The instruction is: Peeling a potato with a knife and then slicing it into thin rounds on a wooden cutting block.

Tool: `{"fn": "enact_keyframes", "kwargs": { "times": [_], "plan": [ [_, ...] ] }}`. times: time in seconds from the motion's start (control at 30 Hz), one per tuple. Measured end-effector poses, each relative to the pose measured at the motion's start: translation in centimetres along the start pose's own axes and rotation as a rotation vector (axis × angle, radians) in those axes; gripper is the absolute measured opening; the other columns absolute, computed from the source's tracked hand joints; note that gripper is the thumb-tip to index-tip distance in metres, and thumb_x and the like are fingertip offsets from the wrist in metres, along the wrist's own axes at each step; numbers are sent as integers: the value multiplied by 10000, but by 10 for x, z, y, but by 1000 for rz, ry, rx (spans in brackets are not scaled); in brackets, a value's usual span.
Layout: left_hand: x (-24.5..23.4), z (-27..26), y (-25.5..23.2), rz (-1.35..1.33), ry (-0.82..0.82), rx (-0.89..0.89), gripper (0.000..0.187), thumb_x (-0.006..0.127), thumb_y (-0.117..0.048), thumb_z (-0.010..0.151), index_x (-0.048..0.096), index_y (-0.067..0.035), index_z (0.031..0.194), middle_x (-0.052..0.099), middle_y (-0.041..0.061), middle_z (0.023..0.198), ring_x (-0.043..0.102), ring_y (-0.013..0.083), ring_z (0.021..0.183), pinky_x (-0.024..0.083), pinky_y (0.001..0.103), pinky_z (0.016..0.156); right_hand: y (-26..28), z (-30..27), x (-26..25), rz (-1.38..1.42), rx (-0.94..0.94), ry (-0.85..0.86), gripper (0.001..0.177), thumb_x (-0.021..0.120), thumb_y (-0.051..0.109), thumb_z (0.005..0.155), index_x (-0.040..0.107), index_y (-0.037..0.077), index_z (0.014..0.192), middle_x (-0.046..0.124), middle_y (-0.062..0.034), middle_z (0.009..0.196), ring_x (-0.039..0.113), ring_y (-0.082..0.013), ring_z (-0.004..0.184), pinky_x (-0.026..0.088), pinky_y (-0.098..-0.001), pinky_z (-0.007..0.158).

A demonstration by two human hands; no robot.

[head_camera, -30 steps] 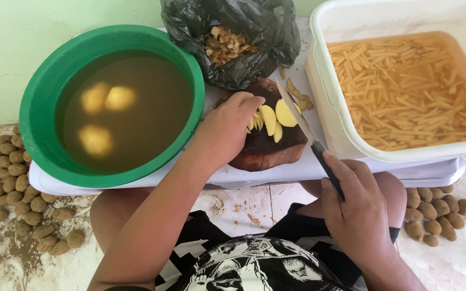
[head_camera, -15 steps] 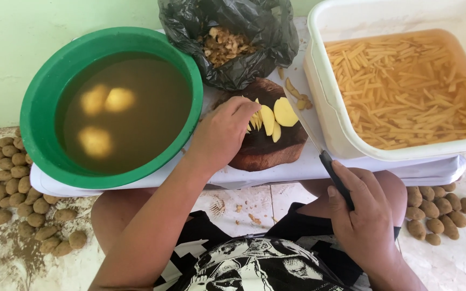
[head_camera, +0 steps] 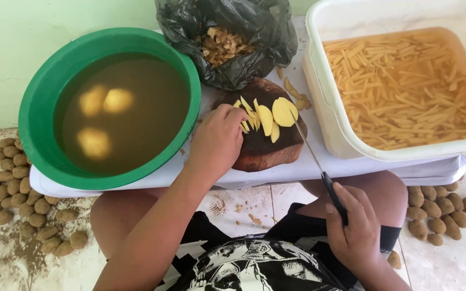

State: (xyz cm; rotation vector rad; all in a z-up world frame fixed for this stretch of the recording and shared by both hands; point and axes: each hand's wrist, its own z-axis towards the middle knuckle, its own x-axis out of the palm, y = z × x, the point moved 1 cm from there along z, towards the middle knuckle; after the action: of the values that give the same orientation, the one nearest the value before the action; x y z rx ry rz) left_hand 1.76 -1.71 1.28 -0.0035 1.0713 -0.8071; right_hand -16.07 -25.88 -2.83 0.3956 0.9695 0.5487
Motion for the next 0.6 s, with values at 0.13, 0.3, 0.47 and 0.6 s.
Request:
{"fn": "enact_keyframes", "kwargs": {
  "times": [0.13,0.3,0.47,0.6],
  "plan": [
    [5,10,1,-120,2,20,288,696,37,795,629,-104,1037,633,52,1027,652,281,847,521,414,750,-29,-23,17,-3,-41,-39,448,659,-57,843,564,-84,1281,659,-248,1140,666,-304,871,552,-360,734],
    [-5,21,-10,-55,-70,302,286,695,32,740,694,-84,1002,635,40,1081,587,251,947,501,371,854,-53,-44,35,58,-150,-89,403,665,-42,867,549,-42,1253,652,-235,1120,625,-208,741,511,-281,591],
    [6,29,-10,18,96,319,494,782,-222,707,682,-67,1165,646,126,1324,574,288,1135,460,424,921,-54,-49,49,75,-204,-80,381,664,-35,877,540,2,1236,660,-200,1094,623,-192,719,518,-282,585],
    [7,35,-11,-50,160,265,507,845,-258,704,625,-91,1130,687,63,1131,593,286,1031,461,421,911,-56,-50,49,101,-172,-76,397,652,-52,866,545,1,1244,659,-194,1111,614,-190,728,513,-280,609]
  ]
}}
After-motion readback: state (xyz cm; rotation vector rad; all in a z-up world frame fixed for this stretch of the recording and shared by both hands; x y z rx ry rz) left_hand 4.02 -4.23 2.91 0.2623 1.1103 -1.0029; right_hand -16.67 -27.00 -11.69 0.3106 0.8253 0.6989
